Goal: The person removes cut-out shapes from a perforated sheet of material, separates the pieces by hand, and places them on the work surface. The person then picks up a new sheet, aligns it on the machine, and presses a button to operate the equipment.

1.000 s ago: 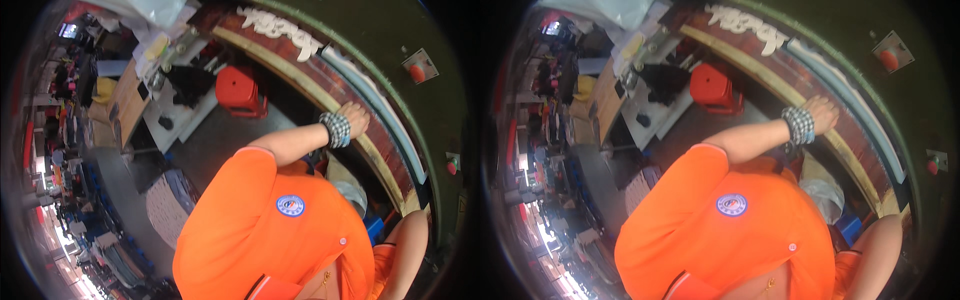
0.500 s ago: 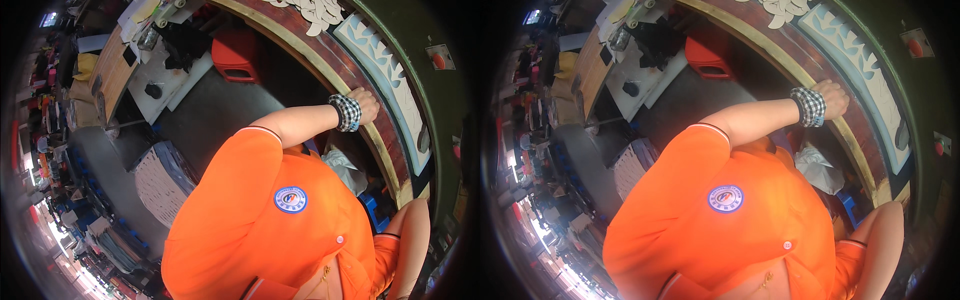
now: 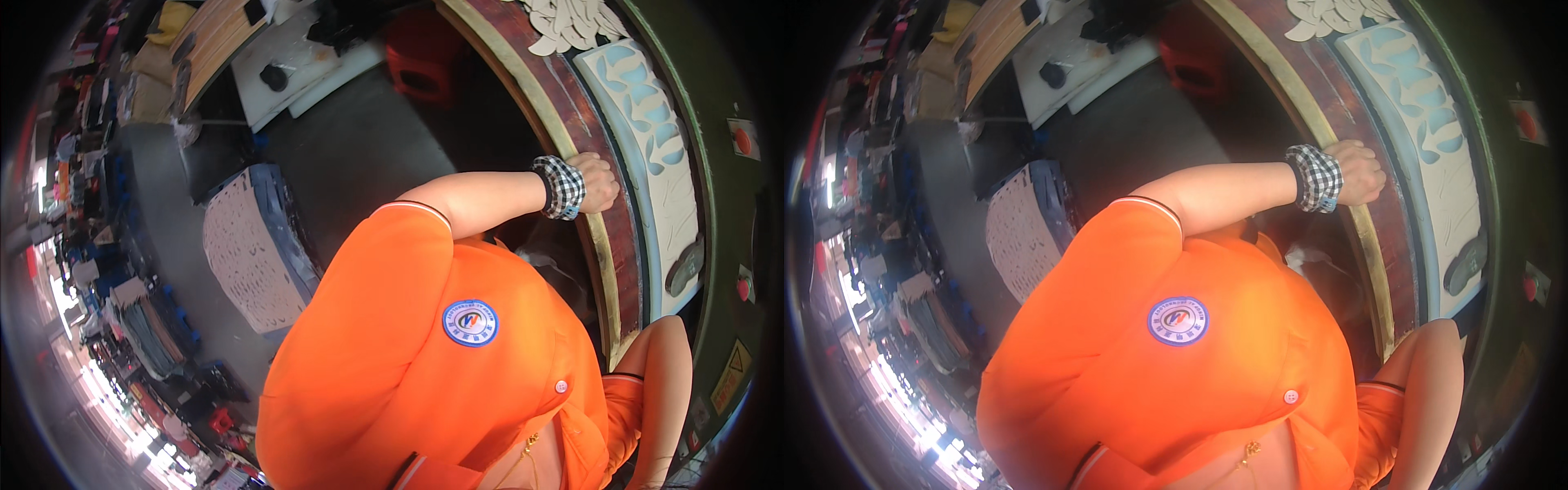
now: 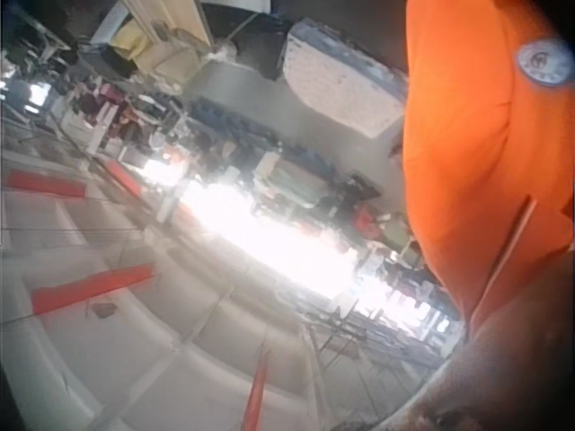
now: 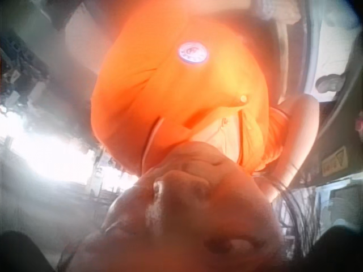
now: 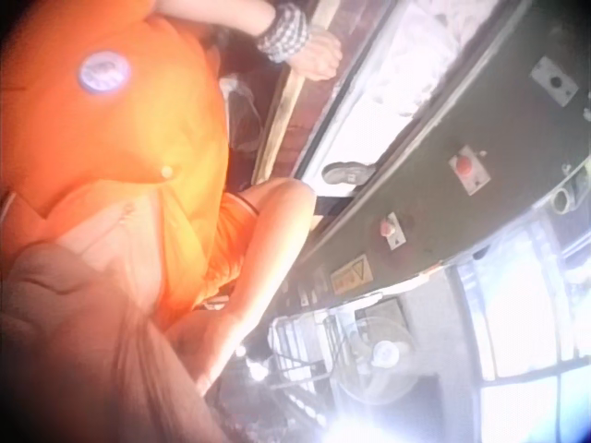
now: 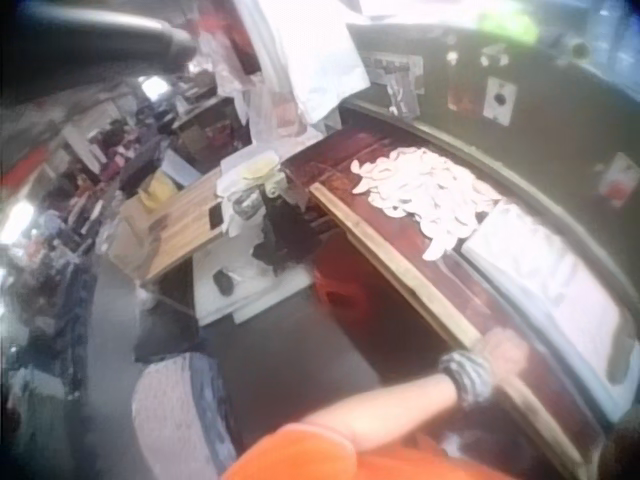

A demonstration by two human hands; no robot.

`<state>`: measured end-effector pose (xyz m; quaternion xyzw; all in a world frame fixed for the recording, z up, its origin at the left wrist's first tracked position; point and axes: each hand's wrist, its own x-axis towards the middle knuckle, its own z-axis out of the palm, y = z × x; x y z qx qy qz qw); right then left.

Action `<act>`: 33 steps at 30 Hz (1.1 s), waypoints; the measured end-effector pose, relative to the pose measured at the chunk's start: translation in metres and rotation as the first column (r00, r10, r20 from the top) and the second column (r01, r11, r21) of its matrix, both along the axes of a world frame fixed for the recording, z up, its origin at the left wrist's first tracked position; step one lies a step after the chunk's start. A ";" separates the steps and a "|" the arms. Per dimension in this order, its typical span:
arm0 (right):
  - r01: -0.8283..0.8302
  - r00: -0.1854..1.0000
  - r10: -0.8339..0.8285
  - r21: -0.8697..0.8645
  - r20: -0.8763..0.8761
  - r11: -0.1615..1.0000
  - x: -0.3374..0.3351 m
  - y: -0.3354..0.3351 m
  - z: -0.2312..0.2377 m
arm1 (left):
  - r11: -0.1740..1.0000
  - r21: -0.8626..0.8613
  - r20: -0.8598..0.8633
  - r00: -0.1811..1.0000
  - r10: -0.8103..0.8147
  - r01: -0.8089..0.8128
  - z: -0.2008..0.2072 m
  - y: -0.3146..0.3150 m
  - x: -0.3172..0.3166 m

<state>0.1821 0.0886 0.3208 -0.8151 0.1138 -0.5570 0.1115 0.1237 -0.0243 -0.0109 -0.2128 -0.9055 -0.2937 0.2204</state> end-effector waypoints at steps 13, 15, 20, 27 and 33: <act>-0.274 0.957 0.270 -0.030 -0.107 0.961 0.029 -0.081 0.007 | 0.922 0.357 -0.235 0.970 -0.069 0.152 -0.006 -0.028 0.050; -0.291 0.947 0.284 -0.027 -0.148 0.956 0.037 -0.105 0.013 | 0.825 0.494 -0.283 0.948 -0.147 0.275 -0.001 -0.052 0.079; -0.340 0.923 0.327 -0.031 -0.202 0.940 0.056 -0.196 0.021 | 0.878 0.438 -0.016 0.978 -0.208 0.194 -0.007 -0.173 0.160; -0.453 0.878 0.440 -0.027 -0.187 0.891 0.078 -0.318 0.027 | 0.926 0.373 0.140 0.990 0.005 -0.057 -0.010 -0.305 0.200; -0.524 0.836 0.507 -0.030 -0.210 0.851 0.071 -0.379 0.045 | 0.955 0.293 0.319 0.946 -0.059 -0.039 -0.018 -0.347 0.210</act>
